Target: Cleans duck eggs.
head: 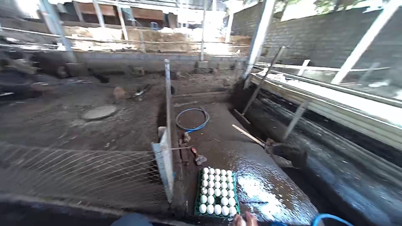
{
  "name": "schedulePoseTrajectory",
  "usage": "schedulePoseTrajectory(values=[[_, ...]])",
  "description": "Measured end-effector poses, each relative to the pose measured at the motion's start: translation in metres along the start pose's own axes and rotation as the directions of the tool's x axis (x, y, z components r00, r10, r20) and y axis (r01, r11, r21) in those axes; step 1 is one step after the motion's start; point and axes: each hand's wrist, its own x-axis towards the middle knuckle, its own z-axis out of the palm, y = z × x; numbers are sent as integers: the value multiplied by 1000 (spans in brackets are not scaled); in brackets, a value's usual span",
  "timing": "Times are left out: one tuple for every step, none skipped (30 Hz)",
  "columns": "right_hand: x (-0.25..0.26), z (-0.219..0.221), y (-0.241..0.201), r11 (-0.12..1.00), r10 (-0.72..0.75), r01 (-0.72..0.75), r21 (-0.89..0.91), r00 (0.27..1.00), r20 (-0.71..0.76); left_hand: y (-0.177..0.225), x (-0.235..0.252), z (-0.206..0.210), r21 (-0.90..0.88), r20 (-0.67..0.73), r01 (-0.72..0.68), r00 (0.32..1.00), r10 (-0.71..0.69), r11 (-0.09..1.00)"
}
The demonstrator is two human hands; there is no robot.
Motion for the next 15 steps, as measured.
schedulePoseTrajectory(values=[[-4, 2, -6, 997, -15, 15, -73, 1000, 2, 0, 3, -1, -3, -26, 20, 999, -20, 1000], [-13, 7, -13, 998, -38, 39, -44, 999, 12, 1, 5, -2, -17, -51, 38, 998, -39, 999], [-22, 11, -16, 998, -66, 66, 18, 998, 14, -2, 4, -3, -51, -66, 28, 997, -31, 998], [-24, 12, -16, 995, -83, 82, 55, 997, 1, -1, 3, -4, -61, -67, 32, 997, -36, 998], [-18, 11, -13, 996, -72, 73, 41, 997, -26, 7, 0, -5, -27, -43, 61, 997, -62, 998], [-10, 9, -7, 999, -28, 28, 20, 999, -42, 21, -5, -5, 18, -18, 99, 995, -99, 995], [-5, 8, -1, 999, -6, 4, -44, 999, -34, 34, -7, -3, 62, -16, 119, 993, -118, 991], [-5, 11, 2, 989, -43, 36, -140, 998, -42, 44, -7, -1, 101, -55, 136, 990, -131, 986], [-9, 15, 1, 984, -80, 76, -160, 997, -22, 49, -5, -1, 122, -78, 150, 987, -141, 981], [-18, 19, -4, 993, -91, 90, -79, 996, -17, 50, -5, -2, 162, -89, 158, 985, -145, 974], [-22, 19, -9, 995, -101, 101, -11, 994, -31, 43, -7, -4, 157, -87, 143, 988, -131, 977], [-17, 18, -10, 996, -83, 85, 30, 994, -66, 27, -6, -5, 140, -89, 111, 991, -99, 984], [-7, 15, -8, 997, -16, 22, 79, 996, -83, 19, -5, -7, 110, -66, 89, 994, -82, 990], [-4, 15, -10, 993, 59, -50, 104, 994, -89, 17, -4, -8, 100, -62, 86, 995, -80, 991], [-7, 16, -15, 996, 72, -66, 67, 994, -85, 19, -2, -8, 78, -79, 89, 993, -83, 993]])
